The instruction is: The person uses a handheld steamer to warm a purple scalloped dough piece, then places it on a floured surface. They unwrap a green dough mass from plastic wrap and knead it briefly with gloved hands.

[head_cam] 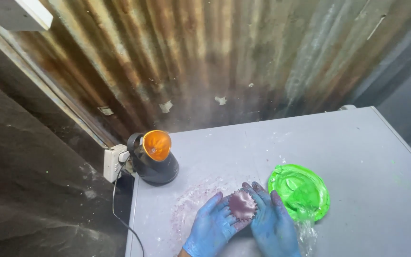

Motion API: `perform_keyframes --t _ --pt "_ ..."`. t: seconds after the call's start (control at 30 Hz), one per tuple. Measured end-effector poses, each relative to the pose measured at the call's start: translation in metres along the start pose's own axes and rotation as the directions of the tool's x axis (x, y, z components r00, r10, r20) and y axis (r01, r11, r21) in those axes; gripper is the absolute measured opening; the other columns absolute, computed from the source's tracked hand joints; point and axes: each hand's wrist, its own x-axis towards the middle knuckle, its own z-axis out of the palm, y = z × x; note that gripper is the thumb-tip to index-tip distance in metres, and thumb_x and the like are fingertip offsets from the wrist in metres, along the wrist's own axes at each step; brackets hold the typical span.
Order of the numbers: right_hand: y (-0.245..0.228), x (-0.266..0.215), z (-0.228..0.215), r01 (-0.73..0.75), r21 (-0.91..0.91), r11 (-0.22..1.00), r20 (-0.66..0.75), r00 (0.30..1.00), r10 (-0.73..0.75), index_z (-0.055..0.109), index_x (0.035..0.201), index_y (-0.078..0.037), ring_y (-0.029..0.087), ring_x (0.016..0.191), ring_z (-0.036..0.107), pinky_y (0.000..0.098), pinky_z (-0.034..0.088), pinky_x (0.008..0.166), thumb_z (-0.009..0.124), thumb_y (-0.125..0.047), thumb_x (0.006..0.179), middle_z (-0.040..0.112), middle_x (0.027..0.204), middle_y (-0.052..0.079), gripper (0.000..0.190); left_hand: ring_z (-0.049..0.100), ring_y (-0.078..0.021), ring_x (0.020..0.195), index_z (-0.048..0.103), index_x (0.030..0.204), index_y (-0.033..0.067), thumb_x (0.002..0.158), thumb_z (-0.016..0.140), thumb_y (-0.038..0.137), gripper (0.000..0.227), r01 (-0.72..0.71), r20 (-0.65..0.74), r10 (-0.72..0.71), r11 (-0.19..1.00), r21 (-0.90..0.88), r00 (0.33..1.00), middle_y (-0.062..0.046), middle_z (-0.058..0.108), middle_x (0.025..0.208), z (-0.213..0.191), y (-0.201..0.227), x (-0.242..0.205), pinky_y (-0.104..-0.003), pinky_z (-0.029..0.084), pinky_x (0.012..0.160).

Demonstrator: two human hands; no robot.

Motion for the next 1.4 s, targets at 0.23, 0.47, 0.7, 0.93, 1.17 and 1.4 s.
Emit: perform_keyframes --t 0.23,0.47,0.7,0.93,1.17,1.4 --pt "-0.015 -0.037 0.016 0.057 -0.013 0.998 -0.039 0.998 -0.058 0.049 0.160 0.003 0.034 0.165 0.048 0.0527 0.036 0.132 0.034 -0.040 0.114 0.056 0.173 0.027 0.065 0.073 -0.0439 0.124 0.074 0.144 -0.0025 0.112 0.056 0.042 0.058 0.037 0.137 -0.049 0.995 0.088 0.989 -0.024 0.077 0.148 0.014 -0.011 -0.015 -0.056 0.057 0.113" --pt "-0.027 -0.069 0.003 0.248 0.037 0.968 -0.117 0.963 -0.242 0.047 0.164 0.007 0.036 0.164 0.051 0.0446 0.035 0.138 0.033 -0.031 0.116 0.056 0.171 0.028 0.063 0.075 -0.0438 0.122 0.074 0.128 -0.0025 0.109 0.067 0.039 0.046 0.129 0.128 -0.129 0.992 0.008 0.983 -0.028 0.078 0.123 0.008 -0.012 0.005 -0.066 0.057 0.116" --pt "-0.003 -0.074 -0.105 0.752 0.124 0.647 -0.093 0.658 -0.747 0.069 0.127 0.016 0.055 0.129 0.072 0.0606 0.058 0.115 0.054 -0.001 0.107 0.072 0.142 0.041 0.030 0.062 -0.0408 0.148 0.063 0.148 0.0023 0.114 0.049 0.045 0.056 0.240 0.189 -0.257 0.965 0.105 0.948 -0.025 0.067 0.153 0.030 -0.012 -0.011 -0.067 0.039 0.133" --pt "0.021 -0.165 -0.121 0.820 0.034 0.572 -0.470 0.518 -0.715 0.070 0.131 0.017 0.048 0.110 0.075 0.0512 0.057 0.101 0.057 0.001 0.106 0.077 0.127 0.040 0.033 0.059 -0.0413 0.159 0.058 0.151 0.0066 0.109 0.048 0.046 0.058 0.260 0.051 -0.298 0.893 0.367 0.953 -0.027 0.064 0.166 0.059 -0.041 -0.065 -0.060 0.041 0.135" --pt "0.047 -0.211 -0.158 0.854 -0.081 0.513 -0.604 0.367 -0.707 0.080 0.123 0.018 0.035 0.071 0.073 0.0438 0.060 0.068 0.069 -0.007 0.107 0.077 0.080 0.028 0.032 0.059 -0.0411 0.161 0.057 0.156 0.0067 0.110 0.043 0.050 0.065 0.308 -0.022 -0.361 0.761 0.571 0.932 -0.017 0.065 0.170 0.066 -0.094 -0.091 -0.059 0.042 0.136" --pt "0.026 -0.256 -0.168 0.857 -0.047 0.513 -0.742 0.313 -0.592 0.081 0.121 0.015 0.040 0.099 0.082 0.0475 0.061 0.088 0.070 -0.012 0.108 0.089 0.112 0.036 0.032 0.053 -0.0373 0.167 0.050 0.163 0.0117 0.110 0.033 0.055 0.070 0.314 0.018 -0.451 0.649 0.693 0.892 -0.012 0.059 0.178 0.060 -0.142 -0.105 -0.055 0.038 0.137"
